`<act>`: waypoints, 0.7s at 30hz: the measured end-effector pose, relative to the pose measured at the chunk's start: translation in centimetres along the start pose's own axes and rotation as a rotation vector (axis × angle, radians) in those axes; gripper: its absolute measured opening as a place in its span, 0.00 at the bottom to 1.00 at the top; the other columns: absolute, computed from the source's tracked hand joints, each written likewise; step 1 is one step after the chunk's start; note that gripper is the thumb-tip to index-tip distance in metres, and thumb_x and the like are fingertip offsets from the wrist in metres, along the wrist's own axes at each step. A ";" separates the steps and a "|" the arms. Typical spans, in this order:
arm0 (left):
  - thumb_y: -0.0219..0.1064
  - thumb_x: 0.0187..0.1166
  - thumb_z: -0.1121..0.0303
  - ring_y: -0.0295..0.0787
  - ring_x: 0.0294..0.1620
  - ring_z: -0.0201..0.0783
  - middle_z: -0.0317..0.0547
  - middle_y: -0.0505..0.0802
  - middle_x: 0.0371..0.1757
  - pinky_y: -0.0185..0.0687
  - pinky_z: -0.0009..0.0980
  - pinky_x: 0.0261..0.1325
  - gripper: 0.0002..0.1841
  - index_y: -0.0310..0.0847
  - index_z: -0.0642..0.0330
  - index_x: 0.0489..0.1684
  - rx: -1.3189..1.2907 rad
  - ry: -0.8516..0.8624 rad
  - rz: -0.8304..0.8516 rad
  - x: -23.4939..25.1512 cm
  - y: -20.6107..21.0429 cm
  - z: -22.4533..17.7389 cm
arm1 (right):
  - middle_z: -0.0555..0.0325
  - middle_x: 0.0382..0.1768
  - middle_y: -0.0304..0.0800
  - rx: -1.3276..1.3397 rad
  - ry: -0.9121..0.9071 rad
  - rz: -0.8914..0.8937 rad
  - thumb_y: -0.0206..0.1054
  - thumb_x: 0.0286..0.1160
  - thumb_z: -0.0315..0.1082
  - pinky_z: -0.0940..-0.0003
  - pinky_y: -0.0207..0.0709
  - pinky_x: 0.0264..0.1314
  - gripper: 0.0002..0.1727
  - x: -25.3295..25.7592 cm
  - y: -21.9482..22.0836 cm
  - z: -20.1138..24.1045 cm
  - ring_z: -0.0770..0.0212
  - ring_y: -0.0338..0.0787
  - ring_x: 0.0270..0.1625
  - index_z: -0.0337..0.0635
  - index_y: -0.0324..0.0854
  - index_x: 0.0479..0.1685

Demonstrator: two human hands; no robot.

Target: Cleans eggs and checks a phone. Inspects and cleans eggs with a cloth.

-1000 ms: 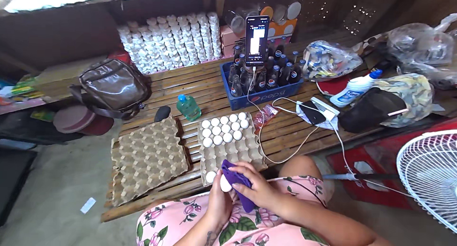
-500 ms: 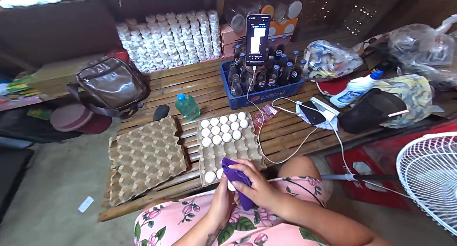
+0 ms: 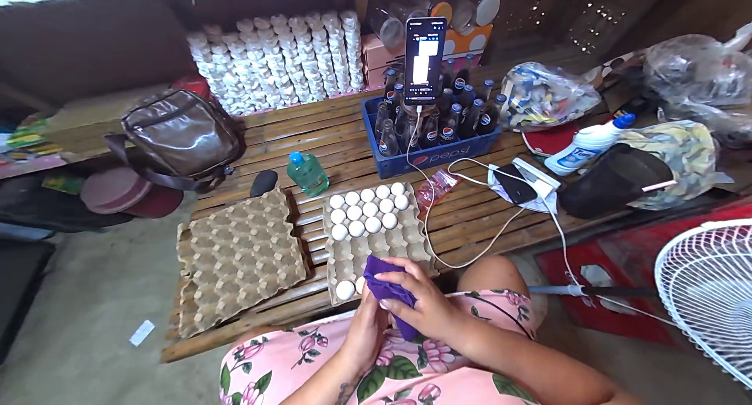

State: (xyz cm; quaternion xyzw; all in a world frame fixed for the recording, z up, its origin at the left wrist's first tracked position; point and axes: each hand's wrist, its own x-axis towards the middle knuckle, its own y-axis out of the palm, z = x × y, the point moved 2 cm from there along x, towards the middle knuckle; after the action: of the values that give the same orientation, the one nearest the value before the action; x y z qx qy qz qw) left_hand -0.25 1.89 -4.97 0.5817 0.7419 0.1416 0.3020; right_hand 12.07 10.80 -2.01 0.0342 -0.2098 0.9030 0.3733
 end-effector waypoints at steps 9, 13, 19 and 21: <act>0.49 0.90 0.45 0.93 0.52 0.39 0.46 0.91 0.57 0.91 0.37 0.54 0.27 0.58 0.57 0.75 -0.123 0.023 0.018 0.1 0.1 -0.2 | 0.46 0.75 0.77 0.134 0.070 -0.015 0.65 0.82 0.47 0.60 0.74 0.79 0.24 0.2 -0.2 0.0 0.59 0.76 0.78 0.46 0.82 0.73; 0.34 0.94 0.50 0.94 0.50 0.37 0.45 0.93 0.53 0.91 0.36 0.53 0.25 0.64 0.56 0.73 -0.102 0.032 -0.077 0.1 0.2 -0.5 | 0.47 0.77 0.76 0.049 0.014 -0.005 0.68 0.80 0.48 0.54 0.74 0.79 0.23 -0.1 0.2 -0.1 0.56 0.76 0.79 0.54 0.82 0.73; 0.29 0.93 0.49 0.91 0.53 0.36 0.43 0.92 0.53 0.88 0.36 0.57 0.28 0.61 0.58 0.75 0.115 -0.006 -0.017 -0.1 0.0 0.0 | 0.48 0.77 0.77 0.038 0.034 0.018 0.70 0.78 0.47 0.54 0.73 0.79 0.23 -0.3 0.2 -0.1 0.55 0.76 0.79 0.54 0.84 0.70; 0.30 0.93 0.49 0.90 0.49 0.34 0.42 0.91 0.53 0.88 0.33 0.53 0.27 0.62 0.57 0.75 0.132 -0.004 -0.009 -0.1 0.0 0.1 | 0.48 0.76 0.77 0.049 0.055 0.015 0.70 0.78 0.46 0.55 0.73 0.79 0.23 -0.3 0.1 -0.1 0.56 0.76 0.78 0.52 0.84 0.70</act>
State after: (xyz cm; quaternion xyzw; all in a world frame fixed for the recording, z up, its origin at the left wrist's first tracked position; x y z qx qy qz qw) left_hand -0.17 1.82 -4.96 0.5973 0.7516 0.0899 0.2651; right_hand 12.21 10.58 -2.22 0.0171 -0.1776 0.9113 0.3712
